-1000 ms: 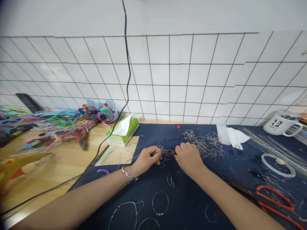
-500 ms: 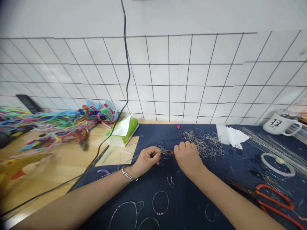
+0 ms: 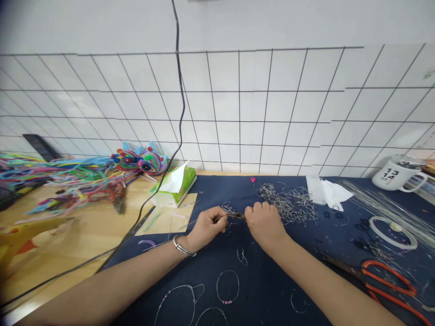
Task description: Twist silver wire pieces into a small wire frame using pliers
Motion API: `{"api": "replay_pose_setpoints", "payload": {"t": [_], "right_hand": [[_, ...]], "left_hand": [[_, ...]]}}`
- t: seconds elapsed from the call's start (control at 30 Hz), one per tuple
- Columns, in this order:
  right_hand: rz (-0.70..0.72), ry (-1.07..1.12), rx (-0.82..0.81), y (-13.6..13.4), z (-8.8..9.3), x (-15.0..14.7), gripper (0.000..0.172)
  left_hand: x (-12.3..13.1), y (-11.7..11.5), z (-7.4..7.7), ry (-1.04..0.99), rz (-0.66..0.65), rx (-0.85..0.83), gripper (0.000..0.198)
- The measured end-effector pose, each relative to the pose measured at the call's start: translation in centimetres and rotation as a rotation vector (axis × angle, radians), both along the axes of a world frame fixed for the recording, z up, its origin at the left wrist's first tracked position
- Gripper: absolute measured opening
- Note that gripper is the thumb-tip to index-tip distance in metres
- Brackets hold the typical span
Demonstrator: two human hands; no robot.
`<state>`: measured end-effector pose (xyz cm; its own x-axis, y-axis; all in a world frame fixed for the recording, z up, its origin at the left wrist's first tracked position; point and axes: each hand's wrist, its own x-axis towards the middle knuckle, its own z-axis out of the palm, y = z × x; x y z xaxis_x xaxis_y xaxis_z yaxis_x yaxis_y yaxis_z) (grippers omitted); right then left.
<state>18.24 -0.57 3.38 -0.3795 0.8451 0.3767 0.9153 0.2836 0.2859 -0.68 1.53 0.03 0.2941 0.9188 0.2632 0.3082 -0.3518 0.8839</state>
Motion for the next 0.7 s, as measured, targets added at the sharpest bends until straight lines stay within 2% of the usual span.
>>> {"api": "replay_pose_setpoints", "payload": {"t": [0.7], "right_hand": [[0.009,0.011,0.039,0.17,-0.08,0.26,0.018]], "left_hand": [[0.17,0.15,0.14,-0.026,-0.04,-0.048,0.01]]}}
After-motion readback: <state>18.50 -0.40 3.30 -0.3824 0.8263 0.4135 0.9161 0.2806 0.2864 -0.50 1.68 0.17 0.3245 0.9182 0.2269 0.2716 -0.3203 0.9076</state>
